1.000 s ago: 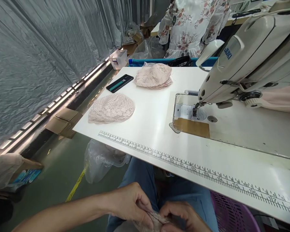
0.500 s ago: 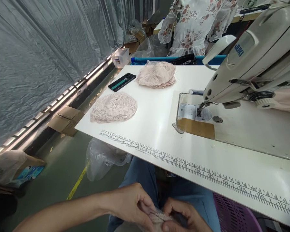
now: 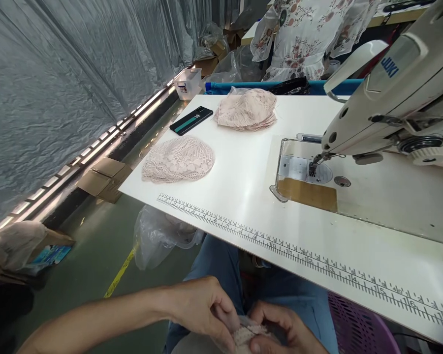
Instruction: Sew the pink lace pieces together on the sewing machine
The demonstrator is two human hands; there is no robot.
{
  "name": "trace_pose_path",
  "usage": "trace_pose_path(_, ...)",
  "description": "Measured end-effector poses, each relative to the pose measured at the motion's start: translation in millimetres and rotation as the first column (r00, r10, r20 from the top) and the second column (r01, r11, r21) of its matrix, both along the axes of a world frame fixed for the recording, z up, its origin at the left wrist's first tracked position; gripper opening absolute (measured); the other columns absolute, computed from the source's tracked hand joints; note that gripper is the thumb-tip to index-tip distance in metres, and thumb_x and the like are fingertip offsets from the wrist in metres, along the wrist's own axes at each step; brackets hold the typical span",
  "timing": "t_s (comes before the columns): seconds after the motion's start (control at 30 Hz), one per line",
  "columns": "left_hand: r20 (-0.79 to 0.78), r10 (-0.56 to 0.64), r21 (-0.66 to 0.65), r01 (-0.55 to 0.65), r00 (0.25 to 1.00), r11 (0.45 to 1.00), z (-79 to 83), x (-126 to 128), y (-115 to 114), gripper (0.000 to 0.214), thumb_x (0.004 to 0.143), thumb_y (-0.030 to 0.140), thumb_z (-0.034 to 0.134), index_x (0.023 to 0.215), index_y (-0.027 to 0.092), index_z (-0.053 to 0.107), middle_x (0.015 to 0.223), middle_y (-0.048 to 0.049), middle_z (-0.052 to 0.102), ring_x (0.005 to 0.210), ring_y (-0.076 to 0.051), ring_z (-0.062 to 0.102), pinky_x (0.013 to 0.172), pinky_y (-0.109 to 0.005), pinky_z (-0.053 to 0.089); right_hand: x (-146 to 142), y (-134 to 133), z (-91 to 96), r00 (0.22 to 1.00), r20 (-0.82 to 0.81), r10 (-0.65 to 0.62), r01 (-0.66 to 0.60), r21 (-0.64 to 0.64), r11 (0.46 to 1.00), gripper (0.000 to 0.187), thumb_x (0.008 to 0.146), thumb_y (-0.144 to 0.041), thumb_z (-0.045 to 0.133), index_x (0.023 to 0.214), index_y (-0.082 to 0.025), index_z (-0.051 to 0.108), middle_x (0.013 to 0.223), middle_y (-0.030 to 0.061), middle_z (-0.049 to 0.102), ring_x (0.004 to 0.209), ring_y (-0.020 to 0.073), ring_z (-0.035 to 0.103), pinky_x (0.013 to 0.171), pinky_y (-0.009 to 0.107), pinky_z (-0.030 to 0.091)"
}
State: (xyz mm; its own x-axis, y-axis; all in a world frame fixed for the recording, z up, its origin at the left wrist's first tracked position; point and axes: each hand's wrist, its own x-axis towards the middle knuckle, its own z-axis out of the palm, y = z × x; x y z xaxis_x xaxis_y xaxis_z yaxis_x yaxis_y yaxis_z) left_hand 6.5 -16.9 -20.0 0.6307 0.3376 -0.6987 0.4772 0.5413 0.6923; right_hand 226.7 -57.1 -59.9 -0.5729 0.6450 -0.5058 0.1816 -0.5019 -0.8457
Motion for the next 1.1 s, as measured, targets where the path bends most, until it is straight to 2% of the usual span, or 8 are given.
trace_pose_path(0.13, 0.014, -0.006, 0.011, 0.006, 1.0, 1.0, 0.4, -1.8, 1.0, 0.057, 0.045, 0.06, 0.084, 0.084, 0.019, 0.076, 0.069, 0.0032, 0.065, 0.063, -0.011, 0.055, 0.061, -0.017, 0.043, 1.9, -1.3, -12.1, 0.991, -0.13, -0.015, 0.016, 0.011, 1.0, 0.037, 0.077, -0.053, 0.065, 0.072, -0.021, 0.049, 0.066, -0.0063, 0.039, 0.061, 0.0111, 0.034, 0.056, 0.024, 0.028)
trace_pose_path(0.23, -0.02, -0.026, 0.078, 0.027, 0.999, 0.997, -1.5, -3.1, 0.2, 0.055, 0.042, 0.059, 0.086, 0.077, 0.017, 0.075, 0.058, 0.0063, 0.055, 0.055, -0.007, 0.043, 0.048, -0.014, 0.032, 5.1, -3.3, -20.9, 0.979, -0.203, -0.022, 0.028, 0.026, 0.999, 0.04, 0.078, -0.056, 0.065, 0.073, -0.02, 0.049, 0.068, -0.0058, 0.041, 0.061, 0.011, 0.036, 0.055, 0.023, 0.029)
trace_pose_path(0.3, -0.043, -0.033, 0.105, 0.037, 0.999, 0.994, -2.7, -3.7, -0.9, 0.053, 0.042, 0.058, 0.086, 0.073, 0.016, 0.074, 0.054, 0.0072, 0.05, 0.052, -0.006, 0.039, 0.044, -0.015, 0.026, 6.5, -4.1, -23.3, 0.978, -0.204, -0.048, 0.057, 0.038, 0.998, 0.039, 0.078, -0.055, 0.065, 0.073, -0.02, 0.049, 0.069, -0.0051, 0.042, 0.062, 0.0113, 0.037, 0.056, 0.024, 0.03)
trace_pose_path(0.53, 0.033, 0.035, 0.048, -0.037, 0.999, 0.998, -3.3, -4.6, -3.5, 0.052, 0.048, 0.059, 0.083, 0.078, 0.017, 0.076, 0.066, 0.0014, 0.065, 0.059, -0.011, 0.054, 0.058, -0.017, 0.041, 6.5, -5.2, -18.3, 0.979, -0.178, -0.104, 0.111, 0.032, 0.993, 0.039, 0.077, -0.058, 0.064, 0.074, -0.022, 0.048, 0.069, -0.0047, 0.043, 0.062, 0.0118, 0.036, 0.056, 0.025, 0.03)
trace_pose_path(0.7, 0.076, 0.036, 0.103, -0.044, 0.996, 0.994, -0.9, -3.3, -2.1, 0.048, 0.053, 0.055, 0.083, 0.08, 0.016, 0.076, 0.066, 0.0019, 0.065, 0.061, -0.011, 0.055, 0.058, -0.016, 0.042, 9.8, -2.8, -17.4, 0.974, -0.228, 0.02, -0.028, -0.032, 0.999, 0.035, 0.077, -0.054, 0.066, 0.084, -0.023, 0.051, 0.071, -0.0053, 0.043, 0.065, 0.0122, 0.037, 0.059, 0.023, 0.032)
trace_pose_path(0.83, 0.02, -0.003, 0.17, 0.0, 1.0, 0.985, 3.5, -3.5, -0.5, 0.046, 0.058, 0.053, 0.081, 0.084, 0.016, 0.077, 0.065, 0.0023, 0.063, 0.061, -0.01, 0.051, 0.057, -0.016, 0.039, 10.2, -1.6, -20.5, 0.961, -0.271, 0.048, -0.06, -0.034, 0.998, 0.031, 0.081, -0.051, 0.064, 0.083, -0.022, 0.054, 0.074, -0.0044, 0.043, 0.067, 0.0123, 0.04, 0.061, 0.023, 0.033)
trace_pose_path(0.97, -0.003, 0.012, 0.123, -0.011, 1.0, 0.992, 2.5, -4.3, -2.1, 0.052, 0.054, 0.057, 0.082, 0.088, 0.017, 0.077, 0.064, 0.0024, 0.061, 0.06, -0.01, 0.049, 0.054, -0.017, 0.036, 6.4, -3.9, -20.9, 0.962, -0.273, -0.011, 0.011, -0.001, 1.0, 0.031, 0.081, -0.05, 0.065, 0.077, -0.02, 0.055, 0.073, -0.0038, 0.045, 0.066, 0.012, 0.041, 0.061, 0.024, 0.033)
trace_pose_path(1.1, 0.011, 0.028, 0.15, -0.029, 1.0, 0.988, -1.6, -4.1, -3.7, 0.044, 0.06, 0.054, 0.08, 0.083, 0.016, 0.078, 0.066, 0.001, 0.06, 0.061, -0.01, 0.049, 0.054, -0.018, 0.035, 2.8, -8.9, -18.6, 0.968, -0.239, -0.082, 0.081, -0.015, 0.997, 0.033, 0.078, -0.053, 0.066, 0.077, -0.021, 0.057, 0.072, -0.0038, 0.046, 0.066, 0.0125, 0.042, 0.061, 0.025, 0.032)
